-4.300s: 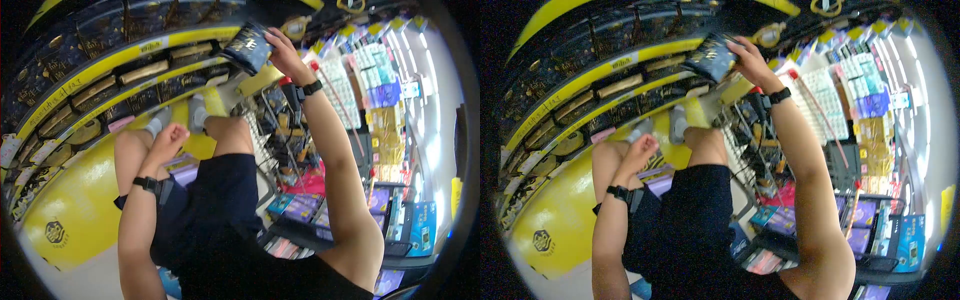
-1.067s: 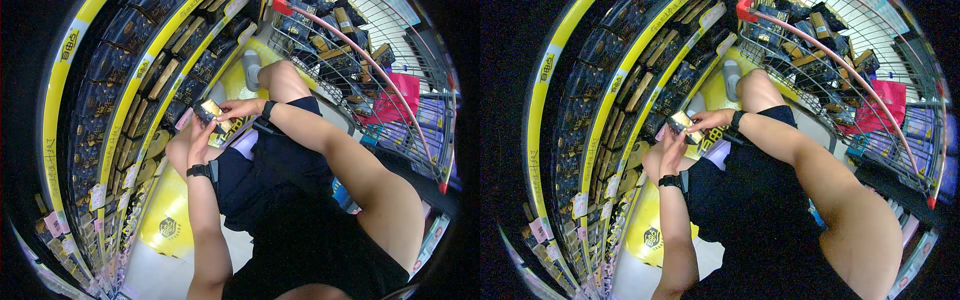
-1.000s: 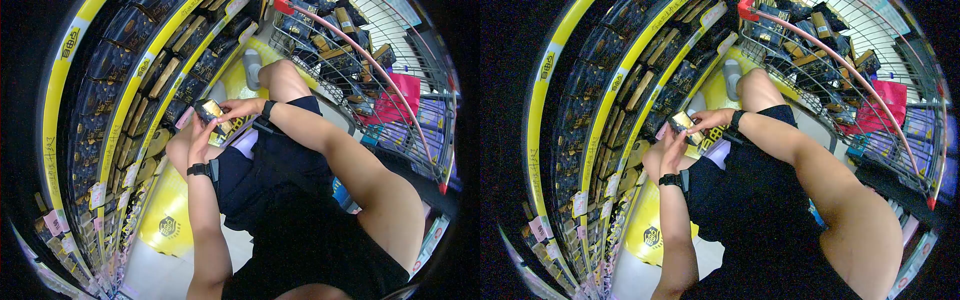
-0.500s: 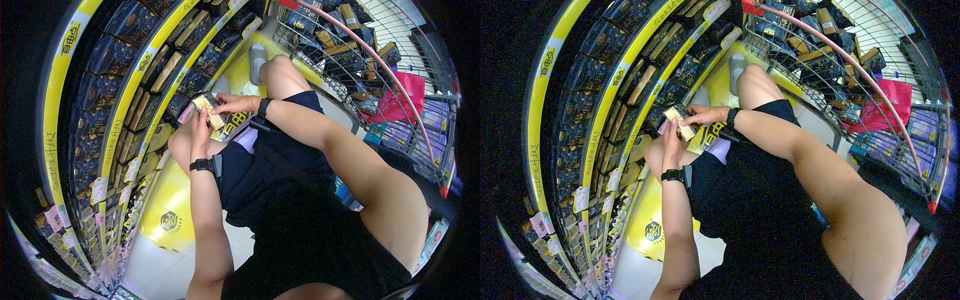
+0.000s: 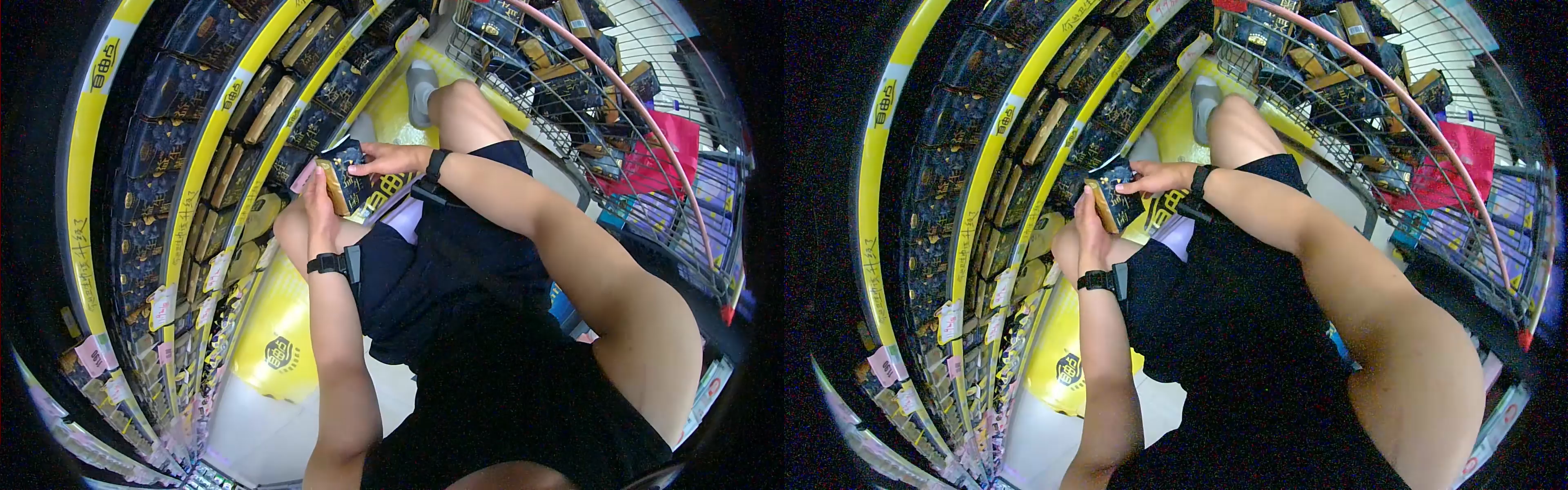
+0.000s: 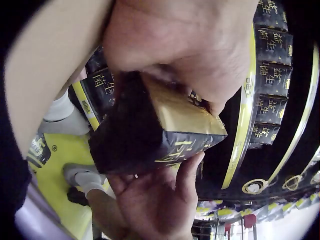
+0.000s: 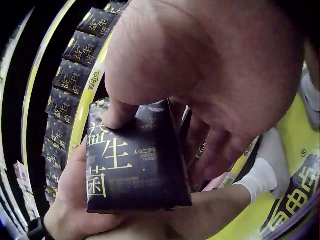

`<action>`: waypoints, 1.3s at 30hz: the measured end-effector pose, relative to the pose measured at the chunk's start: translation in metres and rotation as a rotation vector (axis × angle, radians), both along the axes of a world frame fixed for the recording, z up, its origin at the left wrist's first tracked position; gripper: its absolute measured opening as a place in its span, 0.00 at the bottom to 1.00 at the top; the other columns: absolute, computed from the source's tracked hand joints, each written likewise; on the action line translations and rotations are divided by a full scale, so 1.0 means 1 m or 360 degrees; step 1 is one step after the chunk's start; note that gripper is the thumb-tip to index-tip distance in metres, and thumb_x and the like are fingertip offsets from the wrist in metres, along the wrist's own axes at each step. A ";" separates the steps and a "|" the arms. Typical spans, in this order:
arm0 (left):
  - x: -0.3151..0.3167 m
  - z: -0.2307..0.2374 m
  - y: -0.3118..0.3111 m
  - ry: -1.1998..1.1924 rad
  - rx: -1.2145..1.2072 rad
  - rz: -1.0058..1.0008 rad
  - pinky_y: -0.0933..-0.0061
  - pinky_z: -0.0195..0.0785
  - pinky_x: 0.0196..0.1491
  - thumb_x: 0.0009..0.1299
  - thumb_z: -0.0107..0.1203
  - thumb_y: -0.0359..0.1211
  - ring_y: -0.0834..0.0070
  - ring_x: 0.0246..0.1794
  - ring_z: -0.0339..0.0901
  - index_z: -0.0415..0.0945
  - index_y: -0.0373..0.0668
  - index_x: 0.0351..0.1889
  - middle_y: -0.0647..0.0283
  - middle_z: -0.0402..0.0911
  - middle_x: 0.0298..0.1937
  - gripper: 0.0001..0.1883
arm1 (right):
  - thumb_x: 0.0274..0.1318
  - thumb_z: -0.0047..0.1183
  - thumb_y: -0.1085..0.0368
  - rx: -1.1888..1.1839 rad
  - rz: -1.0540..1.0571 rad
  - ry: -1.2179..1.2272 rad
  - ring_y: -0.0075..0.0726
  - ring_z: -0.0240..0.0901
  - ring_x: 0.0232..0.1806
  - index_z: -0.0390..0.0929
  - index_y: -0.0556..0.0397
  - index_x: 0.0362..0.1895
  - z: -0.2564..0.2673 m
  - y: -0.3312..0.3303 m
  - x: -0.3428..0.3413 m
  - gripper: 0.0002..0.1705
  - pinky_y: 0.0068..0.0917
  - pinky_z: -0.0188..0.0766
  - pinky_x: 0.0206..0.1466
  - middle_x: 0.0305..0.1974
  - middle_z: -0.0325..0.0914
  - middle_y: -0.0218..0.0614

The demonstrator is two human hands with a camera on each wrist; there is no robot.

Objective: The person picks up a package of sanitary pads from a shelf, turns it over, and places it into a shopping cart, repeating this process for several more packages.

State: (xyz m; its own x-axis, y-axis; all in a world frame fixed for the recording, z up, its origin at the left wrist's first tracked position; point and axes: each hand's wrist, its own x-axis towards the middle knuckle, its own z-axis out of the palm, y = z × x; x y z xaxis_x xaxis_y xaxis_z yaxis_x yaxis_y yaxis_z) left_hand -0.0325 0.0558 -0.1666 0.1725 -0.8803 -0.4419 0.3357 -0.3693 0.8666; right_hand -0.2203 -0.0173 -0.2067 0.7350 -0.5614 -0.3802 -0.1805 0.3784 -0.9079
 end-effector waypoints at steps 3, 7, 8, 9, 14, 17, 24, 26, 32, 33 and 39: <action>0.006 -0.014 0.001 -0.0052 -0.0069 -0.0027 0.79 0.68 0.48 0.79 0.47 0.41 0.81 0.42 0.75 0.78 0.37 0.48 0.68 0.81 0.42 0.17 | 0.61 0.56 0.41 -0.0046 0.0069 0.0021 0.27 0.73 0.44 0.65 0.58 0.62 0.003 -0.001 -0.002 0.38 0.26 0.74 0.45 0.49 0.75 0.36; 0.015 -0.029 0.001 -0.0081 -0.0195 -0.0052 0.81 0.66 0.45 0.77 0.50 0.38 0.83 0.38 0.73 0.78 0.38 0.45 0.69 0.80 0.41 0.13 | 0.56 0.57 0.36 -0.0087 0.0062 0.0010 0.29 0.72 0.45 0.67 0.56 0.62 -0.007 -0.002 -0.002 0.42 0.27 0.73 0.46 0.50 0.75 0.37; 0.016 -0.030 0.001 -0.0106 -0.0221 -0.0063 0.81 0.65 0.45 0.77 0.51 0.37 0.83 0.38 0.72 0.79 0.37 0.45 0.69 0.80 0.40 0.12 | 0.54 0.58 0.34 -0.0073 0.0066 0.0020 0.30 0.72 0.45 0.67 0.55 0.63 -0.008 -0.003 -0.001 0.44 0.28 0.73 0.47 0.50 0.75 0.38; 0.017 -0.032 0.001 -0.0130 -0.0248 -0.0075 0.81 0.65 0.44 0.77 0.52 0.37 0.84 0.37 0.72 0.79 0.37 0.45 0.69 0.80 0.40 0.12 | 0.53 0.59 0.34 -0.0095 0.0074 0.0058 0.30 0.72 0.45 0.67 0.56 0.62 -0.009 -0.004 -0.001 0.45 0.27 0.73 0.46 0.50 0.75 0.38; 0.021 -0.038 0.001 -0.0170 -0.0184 0.0014 0.80 0.68 0.43 0.76 0.52 0.34 0.83 0.37 0.75 0.78 0.37 0.43 0.68 0.81 0.39 0.09 | 0.58 0.61 0.43 -0.0168 0.0075 0.0157 0.25 0.71 0.44 0.68 0.58 0.58 0.003 -0.004 -0.003 0.36 0.25 0.73 0.46 0.46 0.77 0.33; 0.015 -0.028 0.000 -0.0195 -0.0117 0.0085 0.80 0.69 0.43 0.75 0.53 0.34 0.83 0.36 0.75 0.79 0.37 0.42 0.68 0.81 0.38 0.10 | 0.56 0.62 0.44 -0.0180 0.0014 -0.0119 0.27 0.71 0.47 0.68 0.59 0.58 -0.004 -0.002 -0.001 0.37 0.26 0.72 0.51 0.48 0.77 0.35; 0.017 -0.028 -0.002 -0.0333 -0.0059 0.0092 0.81 0.68 0.41 0.76 0.53 0.34 0.84 0.37 0.74 0.80 0.37 0.42 0.68 0.81 0.37 0.10 | 0.58 0.61 0.45 -0.0292 0.0059 -0.0091 0.30 0.70 0.53 0.66 0.61 0.61 0.016 -0.001 -0.003 0.38 0.28 0.66 0.61 0.54 0.76 0.38; 0.016 -0.028 -0.003 -0.0441 -0.0111 0.0098 0.80 0.68 0.44 0.76 0.53 0.34 0.82 0.40 0.74 0.76 0.38 0.47 0.65 0.81 0.41 0.10 | 0.59 0.59 0.44 -0.0309 0.0043 -0.0036 0.30 0.70 0.53 0.65 0.61 0.61 0.018 0.000 -0.003 0.39 0.28 0.68 0.59 0.54 0.75 0.39; 0.000 -0.025 -0.001 -0.0543 -0.0214 -0.0040 0.73 0.64 0.57 0.76 0.52 0.34 0.74 0.54 0.71 0.62 0.38 0.62 0.57 0.75 0.55 0.20 | 0.64 0.50 0.40 0.0130 -0.0219 0.0010 0.26 0.69 0.46 0.66 0.53 0.61 0.006 -0.007 0.000 0.33 0.26 0.76 0.39 0.48 0.73 0.35; -0.003 -0.023 0.000 -0.0572 -0.0245 -0.0075 0.72 0.63 0.59 0.76 0.52 0.34 0.72 0.57 0.70 0.60 0.38 0.63 0.56 0.74 0.57 0.22 | 0.65 0.49 0.40 0.0197 -0.0256 -0.0013 0.26 0.69 0.45 0.67 0.51 0.59 0.007 -0.009 0.000 0.31 0.25 0.76 0.36 0.46 0.72 0.33; 0.012 -0.029 -0.004 -0.0441 -0.0088 -0.0094 0.73 0.63 0.59 0.76 0.53 0.37 0.74 0.53 0.72 0.67 0.34 0.61 0.58 0.77 0.54 0.21 | 0.69 0.48 0.51 0.0161 -0.0233 -0.0279 0.23 0.71 0.39 0.70 0.47 0.49 -0.009 -0.013 0.001 0.15 0.23 0.77 0.33 0.40 0.72 0.29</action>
